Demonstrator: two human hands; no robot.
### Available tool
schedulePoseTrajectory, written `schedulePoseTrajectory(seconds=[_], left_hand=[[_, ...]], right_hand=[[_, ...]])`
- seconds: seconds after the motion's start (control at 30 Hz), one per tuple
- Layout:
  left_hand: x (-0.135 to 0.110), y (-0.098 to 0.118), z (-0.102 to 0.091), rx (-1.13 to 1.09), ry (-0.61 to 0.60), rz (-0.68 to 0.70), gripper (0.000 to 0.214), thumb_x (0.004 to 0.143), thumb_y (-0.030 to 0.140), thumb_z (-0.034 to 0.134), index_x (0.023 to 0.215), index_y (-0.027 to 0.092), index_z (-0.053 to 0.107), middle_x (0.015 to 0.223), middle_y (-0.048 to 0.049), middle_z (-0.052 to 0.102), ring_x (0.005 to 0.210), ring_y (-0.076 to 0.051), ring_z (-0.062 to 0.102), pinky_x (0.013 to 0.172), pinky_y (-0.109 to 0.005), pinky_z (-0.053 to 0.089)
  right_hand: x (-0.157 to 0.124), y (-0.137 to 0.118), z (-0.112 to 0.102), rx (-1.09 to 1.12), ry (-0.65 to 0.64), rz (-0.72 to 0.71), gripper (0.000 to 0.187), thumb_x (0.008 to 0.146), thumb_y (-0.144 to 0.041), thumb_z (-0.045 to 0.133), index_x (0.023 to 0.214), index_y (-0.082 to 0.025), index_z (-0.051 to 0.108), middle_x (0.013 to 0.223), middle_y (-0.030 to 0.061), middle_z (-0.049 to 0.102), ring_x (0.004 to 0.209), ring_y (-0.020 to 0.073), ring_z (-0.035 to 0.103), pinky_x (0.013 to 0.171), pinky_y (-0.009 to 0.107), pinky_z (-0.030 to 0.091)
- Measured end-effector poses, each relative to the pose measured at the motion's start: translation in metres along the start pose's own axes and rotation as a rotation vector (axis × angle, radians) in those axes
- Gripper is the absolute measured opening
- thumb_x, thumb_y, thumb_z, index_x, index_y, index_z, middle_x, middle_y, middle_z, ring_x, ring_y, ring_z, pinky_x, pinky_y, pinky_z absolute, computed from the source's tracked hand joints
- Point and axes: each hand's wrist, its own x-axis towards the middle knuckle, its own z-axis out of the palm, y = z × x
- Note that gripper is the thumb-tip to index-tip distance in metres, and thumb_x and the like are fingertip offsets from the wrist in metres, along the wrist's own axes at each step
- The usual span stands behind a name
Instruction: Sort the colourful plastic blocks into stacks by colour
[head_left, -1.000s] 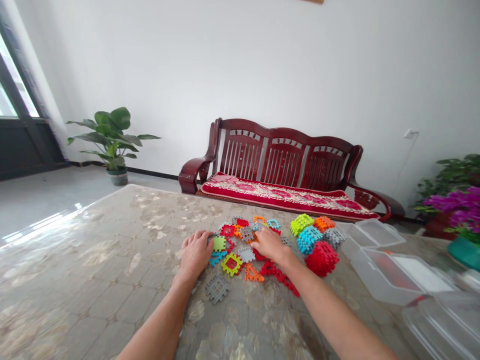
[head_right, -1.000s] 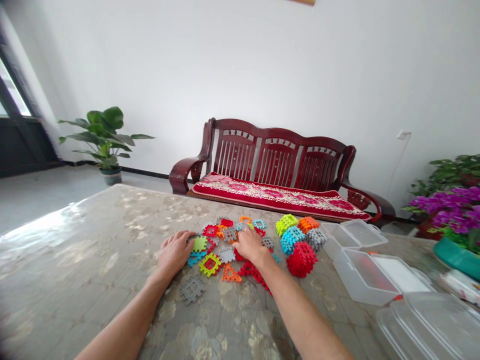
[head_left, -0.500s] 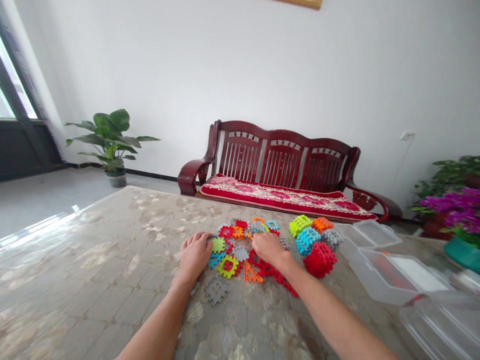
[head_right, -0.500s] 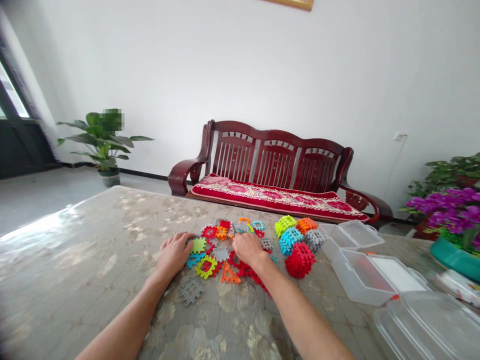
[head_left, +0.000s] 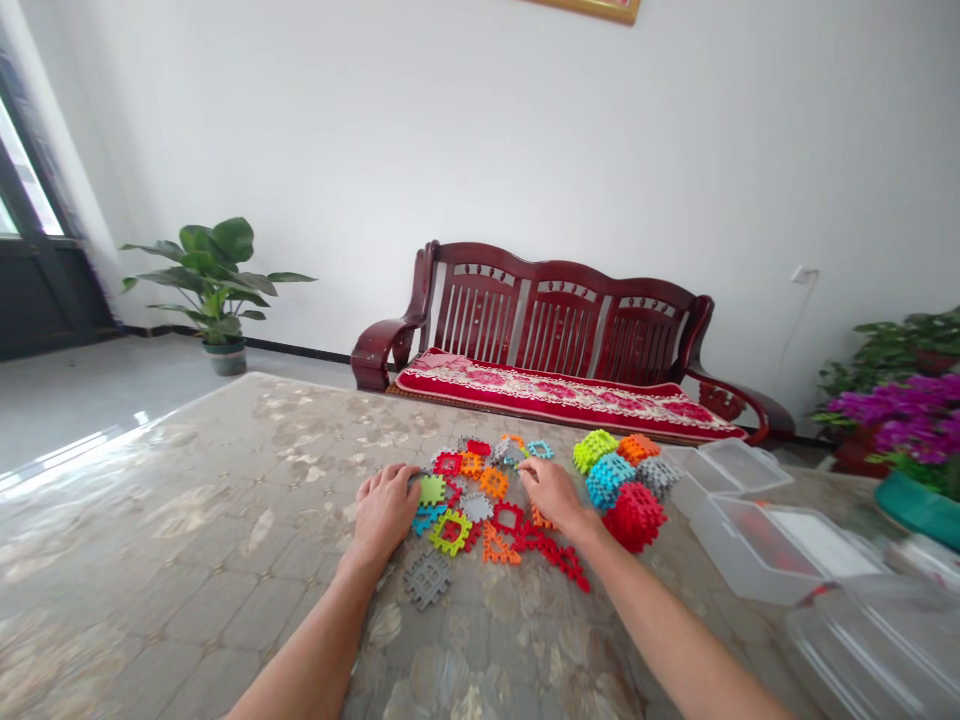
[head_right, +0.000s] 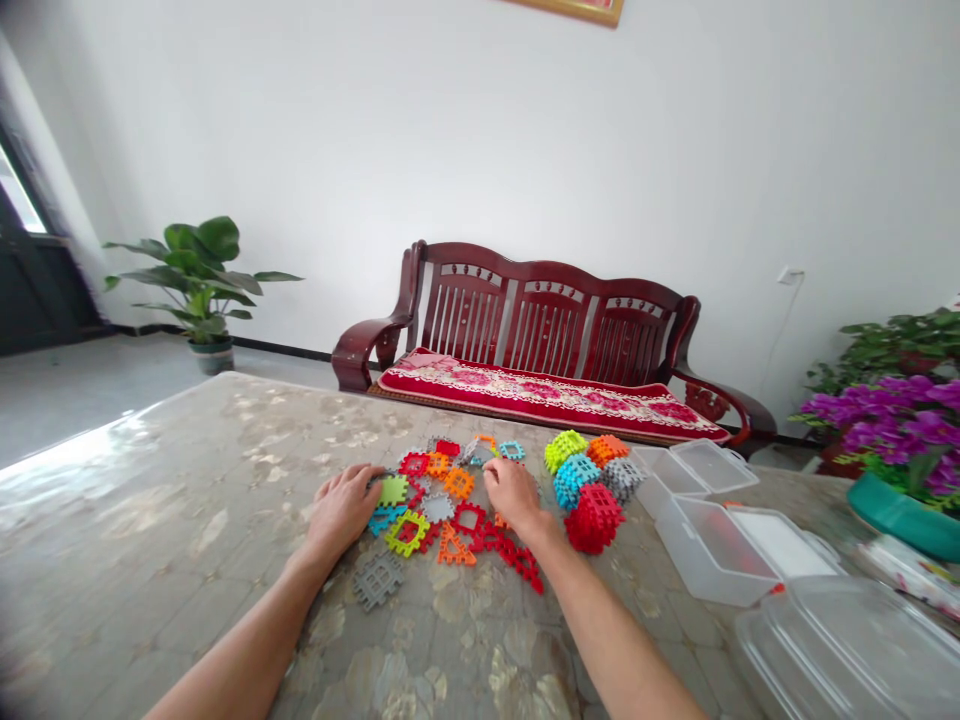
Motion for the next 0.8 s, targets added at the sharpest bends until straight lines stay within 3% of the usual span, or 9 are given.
schedulePoseTrajectory(seconds=[0.07,0.27,0.53,0.7,0.8], left_hand=[[0.0,-0.001,0.001,0.003,0.001,-0.001,0.04,0.094,0.031,0.038,0.123,0.027,0.066,0.135,-0.005,0.062,0.125,-0.026,0.055,0.11,-0.043,0.034],[0.001,-0.001,0.002,0.008,0.001,-0.002,0.039,0.093,0.032,0.039,0.122,0.028,0.066,0.135,-0.0048,0.062,0.123,-0.025,0.056,0.109,-0.043,0.034],[0.002,-0.004,0.004,0.005,0.011,0.013,0.04,0.094,0.032,0.038,0.122,0.027,0.065,0.135,-0.0057,0.062,0.123,-0.026,0.056,0.109,-0.043,0.034],[0.003,-0.005,0.005,0.009,0.007,0.018,0.041,0.094,0.033,0.037,0.123,0.028,0.065,0.135,-0.0059,0.062,0.122,-0.026,0.057,0.109,-0.043,0.034],[0.002,-0.004,0.004,0.006,0.008,0.016,0.041,0.094,0.033,0.037,0.122,0.028,0.066,0.135,-0.0061,0.063,0.122,-0.026,0.057,0.109,-0.044,0.035]], right_hand=[[-0.003,-0.006,0.003,0.048,-0.022,-0.044,0.029,0.091,-0.029,0.055,0.114,-0.024,0.071,0.114,0.004,0.074,0.106,0.0196,0.067,0.089,0.027,0.047],[-0.004,-0.025,0.01,-0.01,-0.096,-0.126,0.056,0.078,-0.042,0.07,0.13,-0.022,0.062,0.13,0.0093,0.066,0.12,0.0269,0.058,0.101,0.035,0.043],[-0.003,-0.031,0.017,-0.156,-0.073,-0.141,0.031,0.087,-0.029,0.056,0.115,-0.02,0.067,0.113,0.01,0.071,0.109,0.0244,0.063,0.093,0.033,0.045],[-0.004,-0.039,0.017,-0.148,-0.062,-0.13,0.036,0.086,-0.043,0.059,0.114,-0.02,0.065,0.117,0.0109,0.069,0.11,0.0257,0.062,0.091,0.033,0.046],[-0.002,-0.043,0.015,-0.174,-0.081,-0.143,0.034,0.088,-0.039,0.058,0.114,-0.02,0.064,0.114,0.0113,0.071,0.11,0.0257,0.063,0.09,0.032,0.046]])
